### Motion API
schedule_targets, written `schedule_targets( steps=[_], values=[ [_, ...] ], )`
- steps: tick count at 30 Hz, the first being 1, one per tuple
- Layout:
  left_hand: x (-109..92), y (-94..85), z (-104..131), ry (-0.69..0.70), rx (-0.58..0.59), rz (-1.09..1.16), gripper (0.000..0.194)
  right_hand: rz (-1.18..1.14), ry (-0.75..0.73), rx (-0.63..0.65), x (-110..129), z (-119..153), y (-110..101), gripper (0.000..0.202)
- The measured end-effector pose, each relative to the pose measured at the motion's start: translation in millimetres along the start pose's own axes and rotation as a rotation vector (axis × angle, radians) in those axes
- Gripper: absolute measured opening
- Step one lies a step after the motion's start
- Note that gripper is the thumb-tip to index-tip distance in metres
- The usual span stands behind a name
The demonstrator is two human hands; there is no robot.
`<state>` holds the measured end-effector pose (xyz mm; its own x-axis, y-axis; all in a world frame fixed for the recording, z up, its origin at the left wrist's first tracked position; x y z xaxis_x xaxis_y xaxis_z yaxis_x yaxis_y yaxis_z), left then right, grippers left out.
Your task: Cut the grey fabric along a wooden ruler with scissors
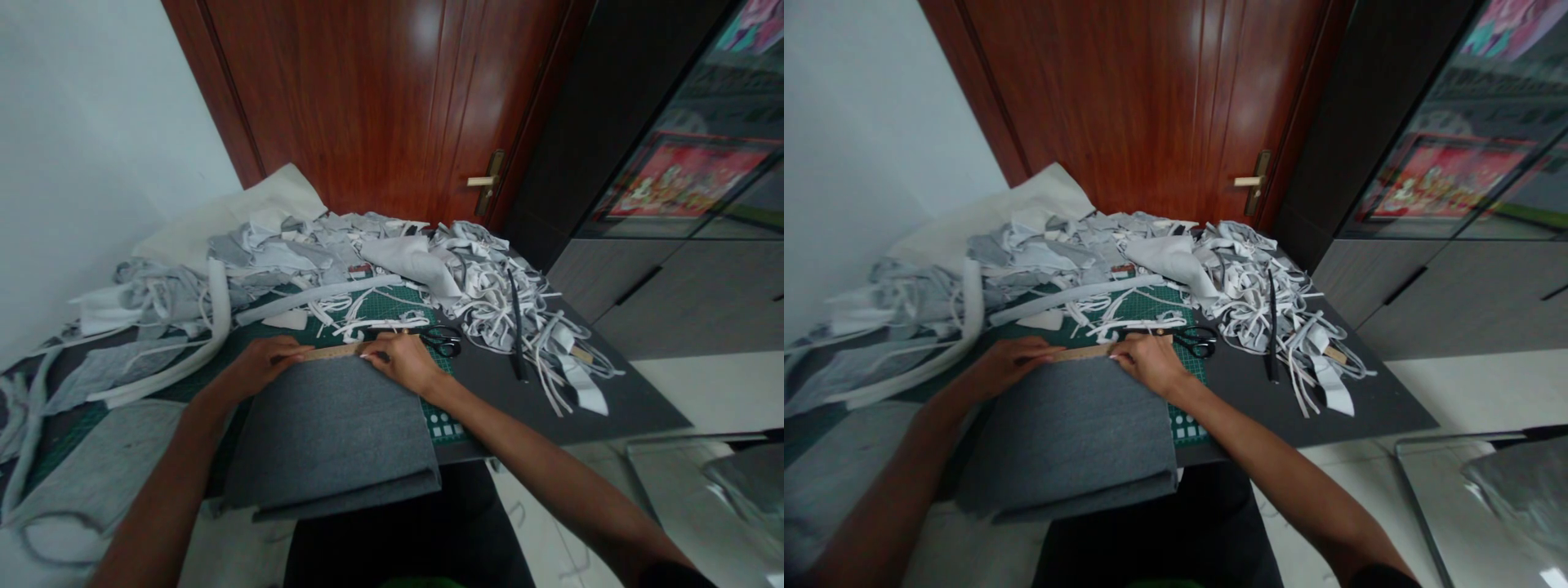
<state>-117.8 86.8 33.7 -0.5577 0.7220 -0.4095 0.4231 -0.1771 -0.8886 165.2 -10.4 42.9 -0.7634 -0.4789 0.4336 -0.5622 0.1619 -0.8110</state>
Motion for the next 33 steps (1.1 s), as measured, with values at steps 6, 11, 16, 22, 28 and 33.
schedule_targets(
  steps=[6, 11, 16, 22, 28, 33],
  values=[
    [-0.2, 0.5, 3.3, 0.03, -0.023, 0.008, 0.049, -0.013, -0.079, 0.082, 47.0, -37.6, 28.2, 0.019],
    [-1.0, 0.0, 7.2, 0.042, -0.043, 0.032, 0.051, 0.024, -0.099, 0.127, 64.9, -55.7, 45.1, 0.023],
    [1.1, -1.7, 12.1, 0.039, -0.027, 0.024, 0.048, 0.095, -0.098, 0.164, 77.4, -57.5, 61.1, 0.024],
    [5.4, -1.7, 13.3, -0.003, -0.012, 0.063, 0.049, 0.188, -0.088, 0.156, 86.4, -59.0, 80.0, 0.027],
    [2.0, -5.5, 13.6, 0.012, 0.024, 0.081, 0.049, 0.237, -0.092, 0.153, 85.8, -59.5, 86.0, 0.031],
    [9.2, -4.0, 14.8, 0.014, 0.029, 0.056, 0.044, 0.256, -0.115, 0.145, 85.5, -60.6, 87.9, 0.03]
  ],
)
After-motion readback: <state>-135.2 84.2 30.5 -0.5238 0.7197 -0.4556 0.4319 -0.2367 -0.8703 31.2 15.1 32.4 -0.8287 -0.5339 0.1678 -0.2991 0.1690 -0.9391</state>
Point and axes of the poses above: each hand's wrist, its own z-axis away from the middle knuckle, its own y-axis out of the palm, x = y × z, the point moved 4 cm from there along -z, towards the middle knuckle, and after that the axes turned 4 degrees about -x, right-handed, at the moved point
